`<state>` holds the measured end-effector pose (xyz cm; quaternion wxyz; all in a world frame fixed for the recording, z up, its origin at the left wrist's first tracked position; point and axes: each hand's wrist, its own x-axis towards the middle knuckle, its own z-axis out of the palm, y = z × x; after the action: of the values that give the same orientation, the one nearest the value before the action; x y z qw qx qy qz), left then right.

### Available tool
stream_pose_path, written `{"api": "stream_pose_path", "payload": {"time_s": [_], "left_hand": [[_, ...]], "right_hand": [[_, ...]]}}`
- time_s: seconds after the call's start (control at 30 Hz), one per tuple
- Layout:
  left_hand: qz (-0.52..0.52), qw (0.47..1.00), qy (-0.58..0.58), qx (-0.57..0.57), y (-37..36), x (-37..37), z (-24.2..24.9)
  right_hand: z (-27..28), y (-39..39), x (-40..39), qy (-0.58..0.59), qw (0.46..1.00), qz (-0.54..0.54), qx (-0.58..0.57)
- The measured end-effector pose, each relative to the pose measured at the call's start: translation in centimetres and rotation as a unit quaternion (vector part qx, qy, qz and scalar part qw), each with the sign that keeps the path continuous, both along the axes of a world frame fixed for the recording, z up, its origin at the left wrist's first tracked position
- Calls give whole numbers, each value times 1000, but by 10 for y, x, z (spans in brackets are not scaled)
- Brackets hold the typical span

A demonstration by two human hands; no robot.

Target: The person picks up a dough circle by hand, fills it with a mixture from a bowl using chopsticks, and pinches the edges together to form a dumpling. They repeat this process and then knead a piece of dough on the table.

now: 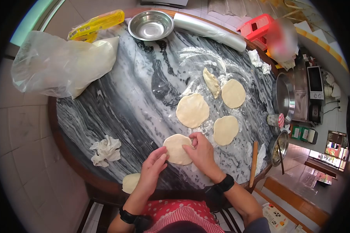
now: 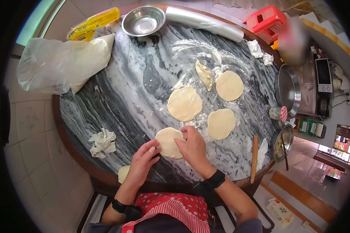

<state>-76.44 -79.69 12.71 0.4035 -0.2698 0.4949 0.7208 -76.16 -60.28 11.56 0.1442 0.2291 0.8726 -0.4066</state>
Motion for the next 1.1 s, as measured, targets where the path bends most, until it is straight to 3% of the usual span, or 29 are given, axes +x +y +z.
{"api": "stream_pose_path", "payload": {"time_s": [0.1,0.23,0.33,0.43,0.47,0.57,0.63,0.7,0.83,0.9,1.1], "left_hand": [[-2,1000,6,0,-1,-1,3],[10,1000,-9,5,-1,1,2],[20,999,4,28,-3,5,3],[18,999,3,35,0,6,6],[16,999,3,37,3,6,6],[9,999,9,45,12,9,9],[7,999,-3,48,22,13,12],[14,998,-20,54,35,24,8],[49,997,-41,34,50,44,3],[51,997,-48,30,50,53,1],[101,991,-86,-7,57,78,-3]], "right_hand": [[-15,2,8,70,992,86,62],[-13,6,20,150,986,65,16],[7,16,35,59,963,-101,-242],[30,26,54,119,980,-80,-140],[39,33,58,133,990,-39,-30],[65,47,64,233,971,17,51],[75,53,71,207,977,13,49],[69,56,80,258,959,72,97],[25,34,104,256,955,133,65],[7,28,117,138,987,69,-38],[-4,39,133,156,976,137,-63]]}}
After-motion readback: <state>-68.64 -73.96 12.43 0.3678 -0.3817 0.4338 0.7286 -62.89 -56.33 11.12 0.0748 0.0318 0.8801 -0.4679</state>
